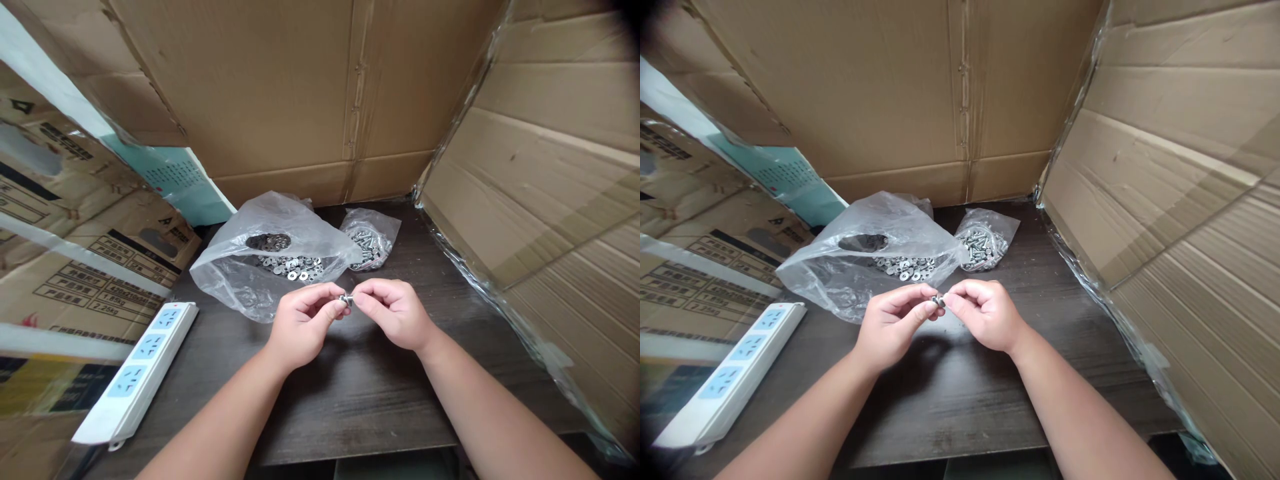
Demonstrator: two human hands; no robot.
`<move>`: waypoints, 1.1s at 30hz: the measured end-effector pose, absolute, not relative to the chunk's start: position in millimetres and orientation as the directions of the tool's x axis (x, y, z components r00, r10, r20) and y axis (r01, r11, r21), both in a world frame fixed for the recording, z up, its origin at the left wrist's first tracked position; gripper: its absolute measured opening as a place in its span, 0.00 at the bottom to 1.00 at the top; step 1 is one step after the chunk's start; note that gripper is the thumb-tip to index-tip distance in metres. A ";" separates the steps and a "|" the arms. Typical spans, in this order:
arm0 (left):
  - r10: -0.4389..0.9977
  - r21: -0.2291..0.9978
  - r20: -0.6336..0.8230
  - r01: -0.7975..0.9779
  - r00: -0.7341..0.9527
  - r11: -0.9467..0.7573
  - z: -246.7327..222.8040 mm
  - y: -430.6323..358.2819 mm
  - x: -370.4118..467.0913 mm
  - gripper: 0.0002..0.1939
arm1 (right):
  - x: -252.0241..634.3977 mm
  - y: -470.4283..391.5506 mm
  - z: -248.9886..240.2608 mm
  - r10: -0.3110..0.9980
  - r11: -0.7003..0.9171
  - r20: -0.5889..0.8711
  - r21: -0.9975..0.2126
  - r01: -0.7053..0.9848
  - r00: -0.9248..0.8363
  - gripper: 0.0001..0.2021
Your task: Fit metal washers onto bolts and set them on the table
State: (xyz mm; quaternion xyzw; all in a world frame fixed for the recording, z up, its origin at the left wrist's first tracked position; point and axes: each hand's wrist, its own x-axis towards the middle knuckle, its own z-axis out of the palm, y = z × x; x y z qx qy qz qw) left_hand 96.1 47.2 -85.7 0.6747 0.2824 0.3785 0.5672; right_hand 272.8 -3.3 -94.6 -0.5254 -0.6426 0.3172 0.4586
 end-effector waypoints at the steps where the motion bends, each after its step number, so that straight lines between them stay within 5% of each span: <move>1: 0.810 0.979 0.190 -0.046 0.555 -0.199 -86.0 47.2 96.2 0.11 | 272.7 -3.2 -94.2 0.967 0.242 0.253 -0.887 0.394 -0.025 0.19; 22: 0.834 0.986 0.166 -0.078 0.527 -0.147 -87.0 46.5 97.1 0.11 | 275.1 -3.7 -98.9 0.968 0.232 0.250 -0.916 0.328 0.016 0.23; 33: 0.801 0.978 0.204 -0.084 0.563 -0.190 -85.1 47.5 96.5 0.09 | 275.4 -3.8 -100.2 0.949 0.312 0.309 -0.887 0.341 -0.065 0.18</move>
